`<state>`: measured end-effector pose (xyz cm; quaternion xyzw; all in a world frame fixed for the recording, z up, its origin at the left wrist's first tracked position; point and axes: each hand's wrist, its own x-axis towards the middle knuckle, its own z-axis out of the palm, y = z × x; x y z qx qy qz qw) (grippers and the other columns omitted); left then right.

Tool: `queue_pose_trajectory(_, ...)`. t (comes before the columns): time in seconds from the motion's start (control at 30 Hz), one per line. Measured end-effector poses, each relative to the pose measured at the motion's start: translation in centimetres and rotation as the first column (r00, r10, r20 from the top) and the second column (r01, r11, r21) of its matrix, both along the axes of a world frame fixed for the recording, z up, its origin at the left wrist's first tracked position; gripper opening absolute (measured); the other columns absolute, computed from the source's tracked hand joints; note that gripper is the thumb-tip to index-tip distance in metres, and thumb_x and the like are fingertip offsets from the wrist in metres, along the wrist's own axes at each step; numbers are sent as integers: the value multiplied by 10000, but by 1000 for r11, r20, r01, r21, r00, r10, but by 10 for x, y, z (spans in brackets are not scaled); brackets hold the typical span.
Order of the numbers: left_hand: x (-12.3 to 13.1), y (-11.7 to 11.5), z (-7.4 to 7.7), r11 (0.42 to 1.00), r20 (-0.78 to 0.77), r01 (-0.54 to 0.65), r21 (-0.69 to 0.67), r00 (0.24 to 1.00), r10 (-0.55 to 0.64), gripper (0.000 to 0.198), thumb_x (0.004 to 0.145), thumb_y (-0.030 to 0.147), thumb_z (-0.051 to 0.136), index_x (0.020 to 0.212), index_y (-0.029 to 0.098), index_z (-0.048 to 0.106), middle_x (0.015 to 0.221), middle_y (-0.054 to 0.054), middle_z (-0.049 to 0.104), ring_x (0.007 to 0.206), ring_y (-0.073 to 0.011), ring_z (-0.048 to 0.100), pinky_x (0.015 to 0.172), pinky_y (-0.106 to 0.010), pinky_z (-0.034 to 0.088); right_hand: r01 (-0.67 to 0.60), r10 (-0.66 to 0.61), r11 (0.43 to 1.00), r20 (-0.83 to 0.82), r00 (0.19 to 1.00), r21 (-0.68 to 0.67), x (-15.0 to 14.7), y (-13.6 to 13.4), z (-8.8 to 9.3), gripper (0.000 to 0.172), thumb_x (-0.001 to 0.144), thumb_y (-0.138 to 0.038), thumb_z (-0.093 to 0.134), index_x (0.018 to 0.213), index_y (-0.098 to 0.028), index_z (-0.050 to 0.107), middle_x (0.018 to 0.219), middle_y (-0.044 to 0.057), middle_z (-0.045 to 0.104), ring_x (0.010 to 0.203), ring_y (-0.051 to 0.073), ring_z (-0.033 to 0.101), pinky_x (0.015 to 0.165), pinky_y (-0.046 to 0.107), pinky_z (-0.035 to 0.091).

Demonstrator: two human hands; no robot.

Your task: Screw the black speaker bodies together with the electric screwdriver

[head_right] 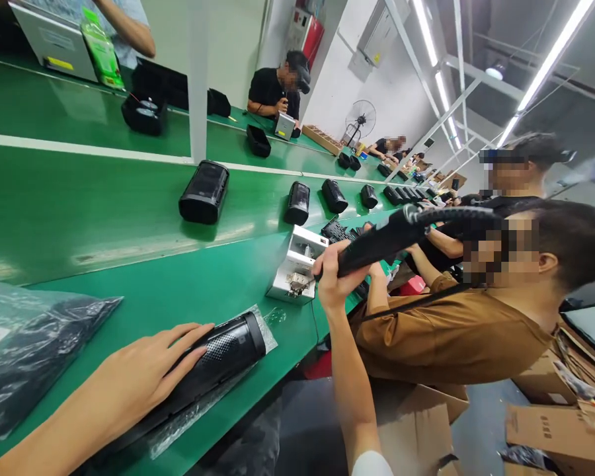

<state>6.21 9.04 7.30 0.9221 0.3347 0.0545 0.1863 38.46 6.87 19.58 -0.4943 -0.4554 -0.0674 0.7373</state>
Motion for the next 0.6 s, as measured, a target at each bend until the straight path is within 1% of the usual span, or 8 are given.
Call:
queue_pose_trajectory(0.07, 0, 1, -1, 1000, 14, -8, -5, 1000, 8, 687, 1182, 484, 236, 1667, 305, 689, 1617, -93, 751, 1218, -384, 850, 1059, -555, 694, -16, 16, 1000, -11, 1000, 0, 0, 6, 4, 450, 974, -549, 823, 1058, -314, 449, 683, -145, 571, 393, 93, 531, 423, 237, 479)
queue_pose_trajectory(0.2, 1, 3, 0, 1000, 38, -2, -18, 999, 3, 690, 1173, 484, 251, 1644, 274, 709, 1603, -106, 759, 1175, -393, 857, 1013, -563, 706, -26, 23, 999, -80, 997, -31, 5, 23, -5, 473, 924, -512, 852, 1049, -321, 438, 675, -160, 574, 357, 86, 517, 373, 212, 448)
queue_pose_trajectory(0.3, 2, 3, 7, 1000, 40, 17, -11, 999, -16, 664, 1172, 464, 284, 1643, 265, 707, 1589, -118, 767, 1181, -392, 854, 1002, -543, 698, -70, 64, 996, -112, 992, -54, 3, 18, -8, 444, 907, -454, 864, 1029, -315, 461, 668, -165, 578, 343, 83, 510, 359, 198, 438)
queue_pose_trajectory(0.4, 4, 0, 20, 1000, 23, 24, -9, 999, -23, 604, 1183, 439, 337, 1635, 283, 706, 1586, -112, 770, 1203, -363, 848, 991, -484, 684, -165, 147, 981, -162, 976, -106, -21, -10, 0, 338, 910, -386, 839, 921, -289, 515, 586, -162, 535, 307, 81, 455, 333, 195, 410)
queue_pose_trajectory(0.43, 4, -1, 25, 1000, 5, 28, -15, 1000, -27, 581, 1191, 431, 352, 1634, 290, 701, 1590, -105, 768, 1209, -351, 845, 996, -467, 675, -206, 183, 971, -184, 966, -118, -34, -23, 6, 306, 926, -358, 810, 859, -280, 522, 547, -158, 504, 297, 80, 436, 324, 190, 394)
queue_pose_trajectory(0.5, 6, -4, 35, 999, -40, 39, -32, 998, -40, 540, 1210, 411, 382, 1645, 299, 681, 1603, -100, 757, 1219, -338, 838, 1011, -448, 657, -320, 287, 940, -225, 931, -123, -68, -52, 19, 322, 964, -311, 743, 741, -264, 515, 478, -144, 438, 286, 80, 406, 317, 178, 369)
queue_pose_trajectory(0.57, 8, -5, 43, 997, -69, 46, -55, 996, -50, 516, 1220, 395, 414, 1669, 299, 650, 1609, -109, 748, 1228, -343, 831, 1018, -449, 644, -515, 478, 851, -249, 842, -108, -104, -81, 31, 335, 1011, -313, 722, 724, -254, 559, 474, -123, 455, 301, 85, 428, 343, 188, 418)
queue_pose_trajectory(0.6, 9, -5, 46, 997, -74, 45, -65, 996, -50, 512, 1223, 392, 428, 1679, 294, 637, 1605, -116, 747, 1230, -349, 828, 1018, -453, 640, -559, 520, 820, -249, 817, -122, -122, -94, 35, 292, 1033, -334, 731, 776, -254, 618, 507, -115, 499, 323, 89, 462, 371, 202, 466)
